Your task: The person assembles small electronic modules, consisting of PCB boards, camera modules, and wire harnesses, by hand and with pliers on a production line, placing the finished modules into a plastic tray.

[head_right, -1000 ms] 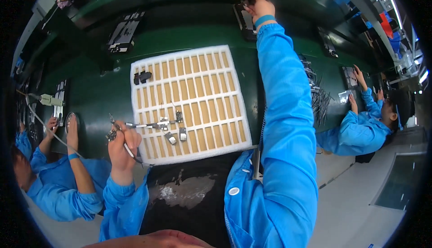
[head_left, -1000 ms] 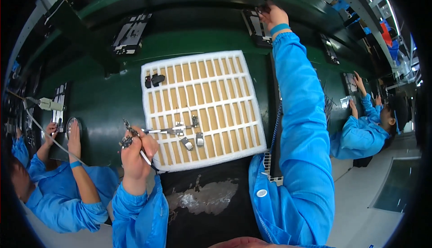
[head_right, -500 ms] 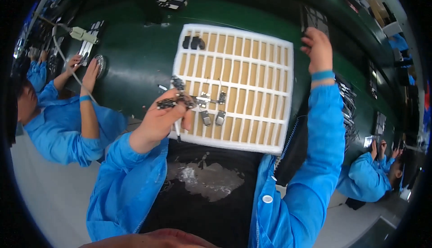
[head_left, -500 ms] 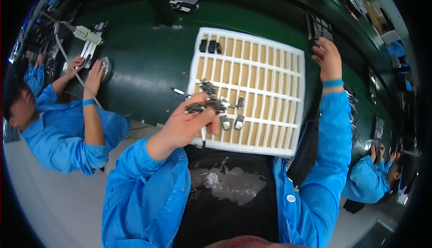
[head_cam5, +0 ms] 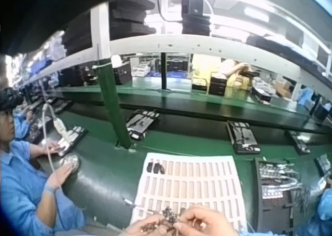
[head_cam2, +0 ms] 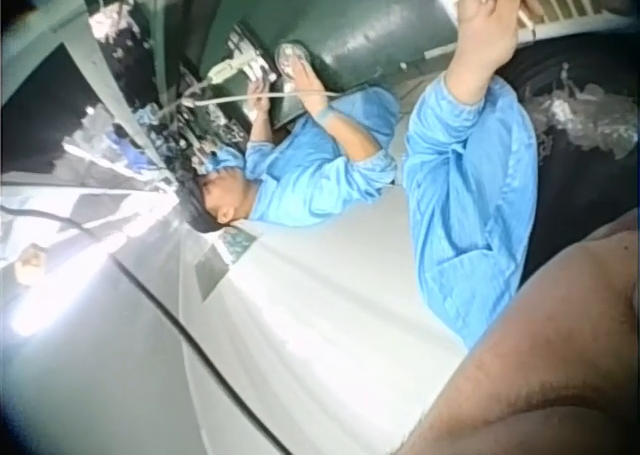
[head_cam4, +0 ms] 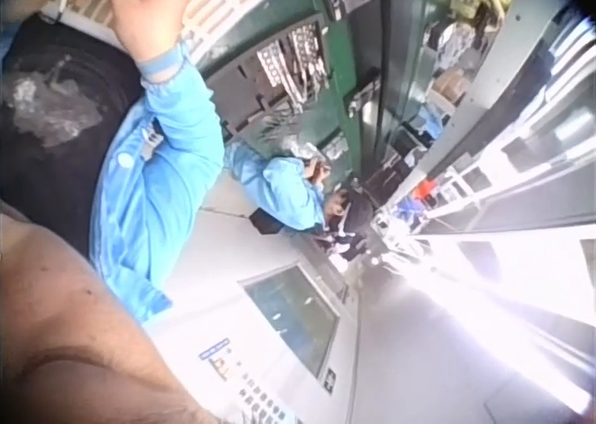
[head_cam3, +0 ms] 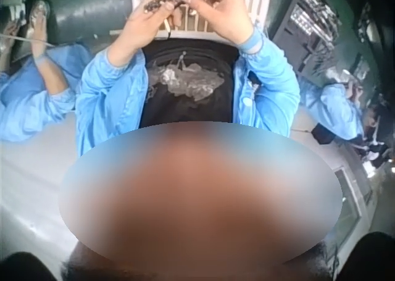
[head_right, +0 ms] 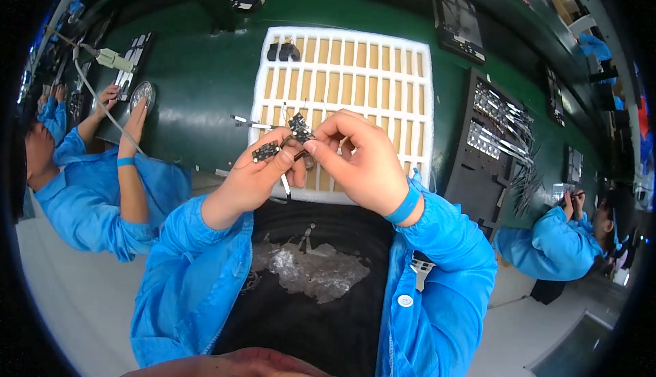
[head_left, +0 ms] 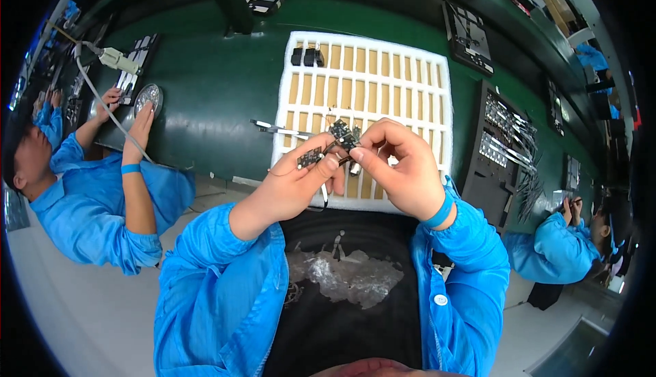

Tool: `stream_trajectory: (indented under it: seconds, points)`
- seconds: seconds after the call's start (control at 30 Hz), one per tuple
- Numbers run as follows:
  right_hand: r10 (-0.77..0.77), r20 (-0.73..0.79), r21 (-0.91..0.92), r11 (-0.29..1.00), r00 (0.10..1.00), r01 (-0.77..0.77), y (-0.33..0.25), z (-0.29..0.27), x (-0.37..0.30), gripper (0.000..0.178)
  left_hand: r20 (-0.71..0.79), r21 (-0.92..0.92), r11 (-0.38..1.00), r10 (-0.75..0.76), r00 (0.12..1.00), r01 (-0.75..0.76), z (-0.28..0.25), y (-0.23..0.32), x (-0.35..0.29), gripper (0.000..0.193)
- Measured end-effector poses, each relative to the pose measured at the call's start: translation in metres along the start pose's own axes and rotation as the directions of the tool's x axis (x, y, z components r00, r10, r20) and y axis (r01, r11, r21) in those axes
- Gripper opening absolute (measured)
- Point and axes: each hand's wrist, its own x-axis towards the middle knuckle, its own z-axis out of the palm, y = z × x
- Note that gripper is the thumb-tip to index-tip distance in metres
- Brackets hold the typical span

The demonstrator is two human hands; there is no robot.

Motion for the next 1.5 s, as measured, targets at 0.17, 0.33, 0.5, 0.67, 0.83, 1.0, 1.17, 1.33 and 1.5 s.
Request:
stream_trajectory:
  seconds: [0.17, 0.33, 0.5, 0.67, 0.83, 1.0, 1.17, 1.33, 1.5]
  points:
    - [-0.161, -0.007, 0.008, 0.987, 0.987, 0.161, -0.007, 0.003, -0.006, 0.008, -0.02, -0.002, 1.0, 0.014, 1.0, -0.014, -0.001, -0.011, -0.003, 0.029]
    - [-0.039, 0.004, 0.309, 0.95, 0.999, 0.036, -0.003, 0.0, -0.006, 0.007, -0.09, 0.064, 0.998, 0.009, 0.996, -0.004, 0.009, 0.004, -0.007, 0.025]
    - [0.144, 0.042, 0.491, 0.859, 0.989, -0.146, 0.001, 0.012, -0.005, 0.007, 0.011, 0.283, 0.959, -0.032, 0.999, 0.028, 0.006, 0.011, -0.006, 0.024]
    - [0.2, 0.015, 0.533, 0.828, 0.98, -0.177, 0.006, 0.016, -0.003, 0.01, 0.116, 0.449, 0.893, -0.036, 0.993, -0.02, 0.005, 0.014, -0.006, 0.026]
    - [0.186, -0.057, 0.501, 0.855, 0.981, -0.133, 0.007, 0.012, -0.006, 0.011, 0.118, 0.161, 0.983, -0.108, 0.987, 0.088, -0.004, 0.002, -0.005, 0.033]
    - [0.149, -0.132, 0.542, 0.839, 0.98, -0.055, -0.002, 0.003, -0.014, 0.014, 0.115, 0.146, 0.989, -0.019, 0.993, 0.002, -0.025, 0.018, 0.005, 0.051]
    - [0.021, -0.141, 0.464, 0.885, 0.99, 0.047, -0.023, -0.002, -0.023, 0.016, 0.128, 0.281, 0.956, 0.051, 0.99, -0.086, -0.043, 0.059, 0.017, 0.056]
    - [-0.086, -0.049, 0.393, 0.914, 0.995, 0.099, -0.038, -0.002, -0.032, 0.016, 0.237, 0.284, 0.934, 0.151, 0.96, -0.217, -0.039, 0.069, 0.017, 0.063]
    - [-0.071, -0.097, 0.4, 0.911, 0.993, 0.104, -0.045, 0.016, -0.025, 0.019, 0.42, 0.144, 0.989, -0.097, 0.903, 0.039, -0.022, 0.046, 0.009, 0.066]
